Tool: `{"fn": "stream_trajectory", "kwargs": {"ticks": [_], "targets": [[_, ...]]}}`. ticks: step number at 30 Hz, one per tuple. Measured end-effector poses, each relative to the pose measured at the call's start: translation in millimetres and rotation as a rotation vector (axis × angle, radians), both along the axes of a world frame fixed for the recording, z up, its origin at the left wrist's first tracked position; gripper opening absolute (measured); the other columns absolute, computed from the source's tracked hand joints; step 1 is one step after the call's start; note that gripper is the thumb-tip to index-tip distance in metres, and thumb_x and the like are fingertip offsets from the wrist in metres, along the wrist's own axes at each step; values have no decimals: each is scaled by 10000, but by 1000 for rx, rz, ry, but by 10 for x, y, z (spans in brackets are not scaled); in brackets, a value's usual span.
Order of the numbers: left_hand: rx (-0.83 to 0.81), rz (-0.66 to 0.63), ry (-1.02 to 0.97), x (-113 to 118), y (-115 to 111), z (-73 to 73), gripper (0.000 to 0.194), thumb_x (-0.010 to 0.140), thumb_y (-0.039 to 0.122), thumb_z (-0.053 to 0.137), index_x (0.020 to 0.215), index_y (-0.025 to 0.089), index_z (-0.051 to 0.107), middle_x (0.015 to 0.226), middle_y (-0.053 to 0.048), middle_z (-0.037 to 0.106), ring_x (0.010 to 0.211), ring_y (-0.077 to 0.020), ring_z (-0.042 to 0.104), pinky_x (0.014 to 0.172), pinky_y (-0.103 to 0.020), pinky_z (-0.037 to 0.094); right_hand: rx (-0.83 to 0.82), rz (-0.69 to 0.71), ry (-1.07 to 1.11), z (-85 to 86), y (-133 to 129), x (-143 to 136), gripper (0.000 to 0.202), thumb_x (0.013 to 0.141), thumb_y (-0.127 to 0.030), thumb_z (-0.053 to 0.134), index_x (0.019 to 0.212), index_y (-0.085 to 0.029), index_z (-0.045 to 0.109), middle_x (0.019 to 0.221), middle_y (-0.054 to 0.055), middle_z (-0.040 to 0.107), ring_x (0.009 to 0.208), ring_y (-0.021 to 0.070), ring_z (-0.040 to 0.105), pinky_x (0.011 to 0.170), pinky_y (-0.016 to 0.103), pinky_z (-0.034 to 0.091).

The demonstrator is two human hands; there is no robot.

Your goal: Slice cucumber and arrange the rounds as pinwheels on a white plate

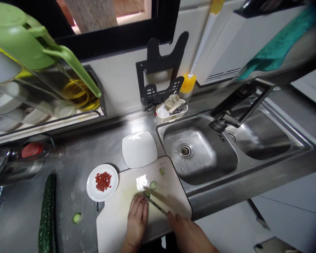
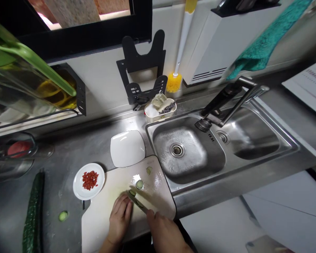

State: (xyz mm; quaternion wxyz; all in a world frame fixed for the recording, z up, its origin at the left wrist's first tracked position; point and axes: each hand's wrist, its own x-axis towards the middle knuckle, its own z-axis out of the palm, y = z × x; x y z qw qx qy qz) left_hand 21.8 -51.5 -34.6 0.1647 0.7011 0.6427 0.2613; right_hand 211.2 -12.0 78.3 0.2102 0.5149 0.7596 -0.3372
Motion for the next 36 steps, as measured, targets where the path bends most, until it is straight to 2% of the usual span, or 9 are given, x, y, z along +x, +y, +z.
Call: {"fn": "stream_trajectory", "kwargs": {"ticks": [7,18,27,36], "targets": [[4,8,3,14,11,20,219,899,171,429,1011,164,616,1033,-70,677,1058,-195,599,966,-401,484,38,64,9,16,42,-12,409,771,48,378,1057,-162,580,856,63,690,725,172,658,554,207,407],[11,0,-8,9,21,16,220,898,153,422,1012,166,610,1032,-67,680,1073,-199,593,978,-411,471,17,61,-28,2,111,-111,400,780,34,367,1027,-181,596,827,60,694,698,189,670,528,220,453],[1,-8,-2,-11,6,-23,229,893,151,427,1022,173,616,1051,-66,676,1073,-197,593,983,-414,469,27,31,-32,-69,108,-158,388,779,32,368,992,-180,613,789,71,694,672,226,682,520,258,488],[-2,-15,-1,5,17,-1,239,895,152,419,1028,169,618,1052,-64,678,1073,-193,595,970,-405,486,104,0,10,-186,73,-196,353,795,10,360,955,-178,612,763,71,688,638,202,674,510,232,469]]}}
